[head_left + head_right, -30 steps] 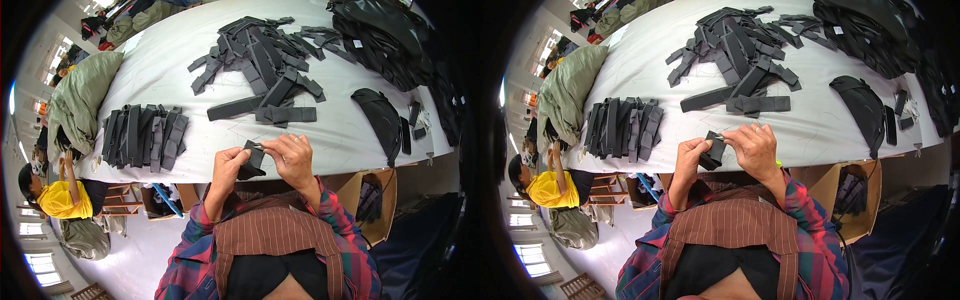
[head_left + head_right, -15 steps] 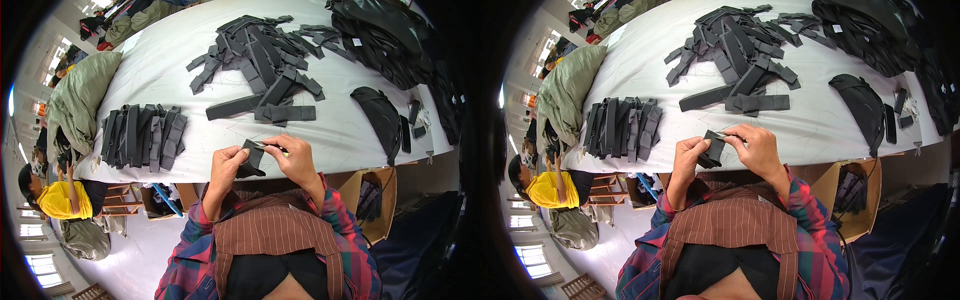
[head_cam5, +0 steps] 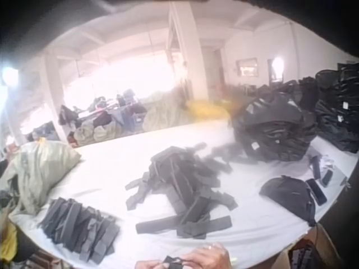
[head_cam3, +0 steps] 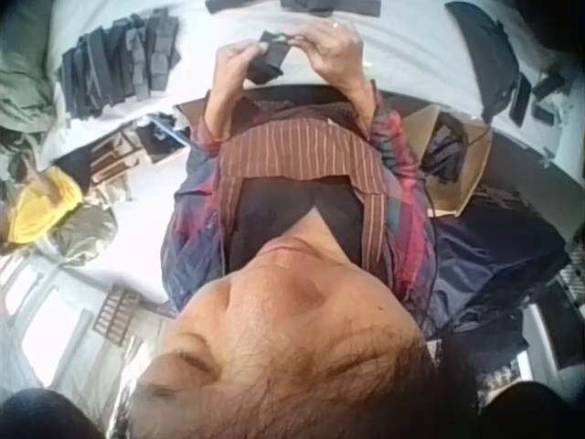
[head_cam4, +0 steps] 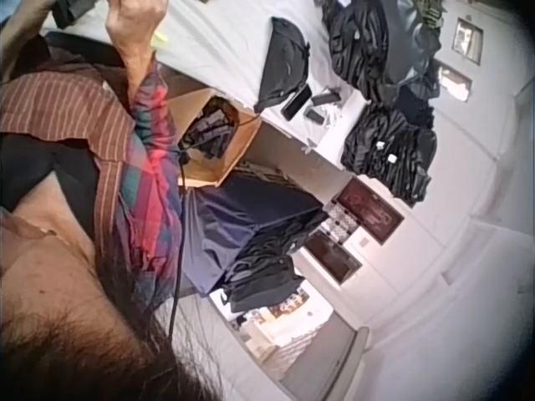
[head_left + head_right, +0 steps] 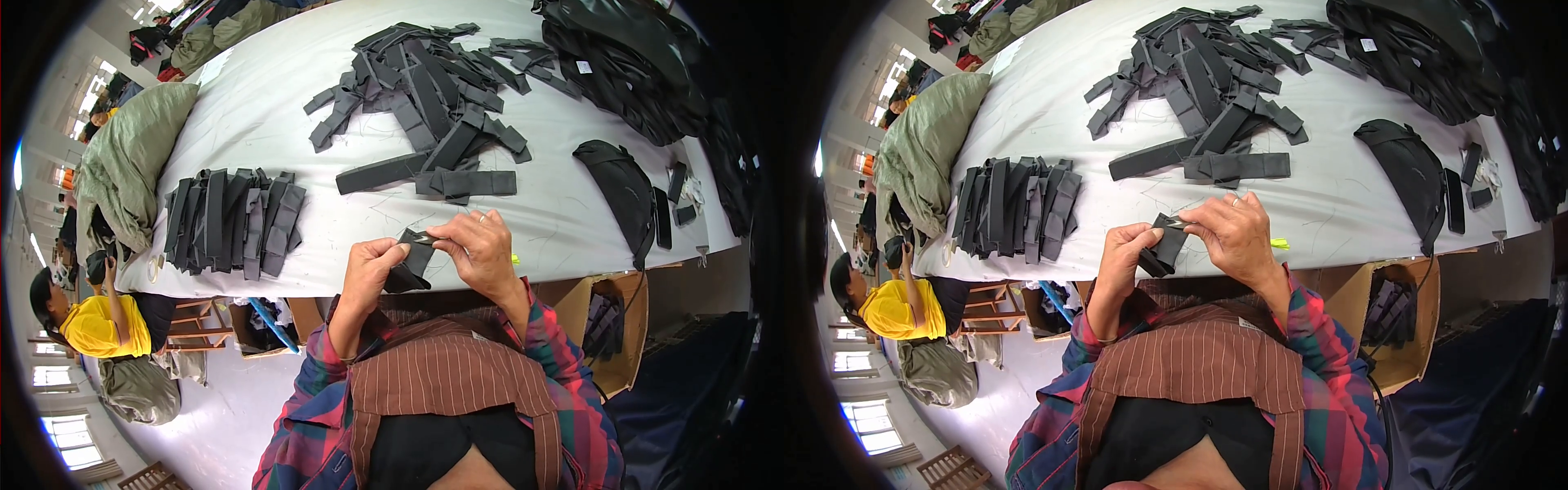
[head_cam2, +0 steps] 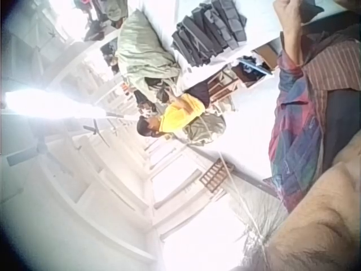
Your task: Trimming excess threads and inspecting black fabric components using small scissors.
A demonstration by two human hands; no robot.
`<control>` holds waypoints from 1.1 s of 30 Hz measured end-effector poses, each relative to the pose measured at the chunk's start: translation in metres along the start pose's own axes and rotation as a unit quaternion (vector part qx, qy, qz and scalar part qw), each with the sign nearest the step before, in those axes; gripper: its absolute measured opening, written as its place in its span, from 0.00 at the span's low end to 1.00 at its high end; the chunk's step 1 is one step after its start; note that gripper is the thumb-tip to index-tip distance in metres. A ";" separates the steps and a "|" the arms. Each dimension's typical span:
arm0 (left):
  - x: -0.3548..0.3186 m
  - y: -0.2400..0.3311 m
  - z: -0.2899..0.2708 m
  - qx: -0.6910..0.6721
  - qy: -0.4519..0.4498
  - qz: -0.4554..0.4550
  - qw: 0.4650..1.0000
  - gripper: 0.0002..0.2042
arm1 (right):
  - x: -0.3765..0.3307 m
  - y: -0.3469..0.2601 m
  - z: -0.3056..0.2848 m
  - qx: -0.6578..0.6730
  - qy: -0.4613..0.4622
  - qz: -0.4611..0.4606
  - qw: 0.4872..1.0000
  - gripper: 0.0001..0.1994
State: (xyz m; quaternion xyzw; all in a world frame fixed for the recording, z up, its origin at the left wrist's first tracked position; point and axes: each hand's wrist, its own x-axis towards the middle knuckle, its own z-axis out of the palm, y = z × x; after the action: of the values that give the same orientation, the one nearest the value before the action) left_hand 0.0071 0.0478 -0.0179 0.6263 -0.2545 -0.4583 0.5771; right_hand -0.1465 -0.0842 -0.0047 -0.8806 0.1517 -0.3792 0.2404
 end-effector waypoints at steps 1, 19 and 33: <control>0.000 0.002 0.000 0.009 -0.005 -0.003 1.000 0.10 | 0.000 0.001 0.000 -0.001 0.000 0.001 1.000 0.08; -0.003 0.012 -0.001 -0.081 0.017 -0.042 0.996 0.11 | 0.003 -0.003 -0.010 0.033 0.047 0.015 0.998 0.07; -0.006 0.022 0.004 -0.114 0.020 -0.045 0.992 0.11 | -0.002 -0.003 -0.014 -0.022 0.002 -0.017 1.000 0.09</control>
State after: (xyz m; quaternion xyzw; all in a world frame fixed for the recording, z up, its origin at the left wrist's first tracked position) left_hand 0.0053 0.0469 0.0051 0.5760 -0.1605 -0.4970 0.6288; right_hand -0.1576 -0.0849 0.0039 -0.8876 0.1456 -0.3811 0.2140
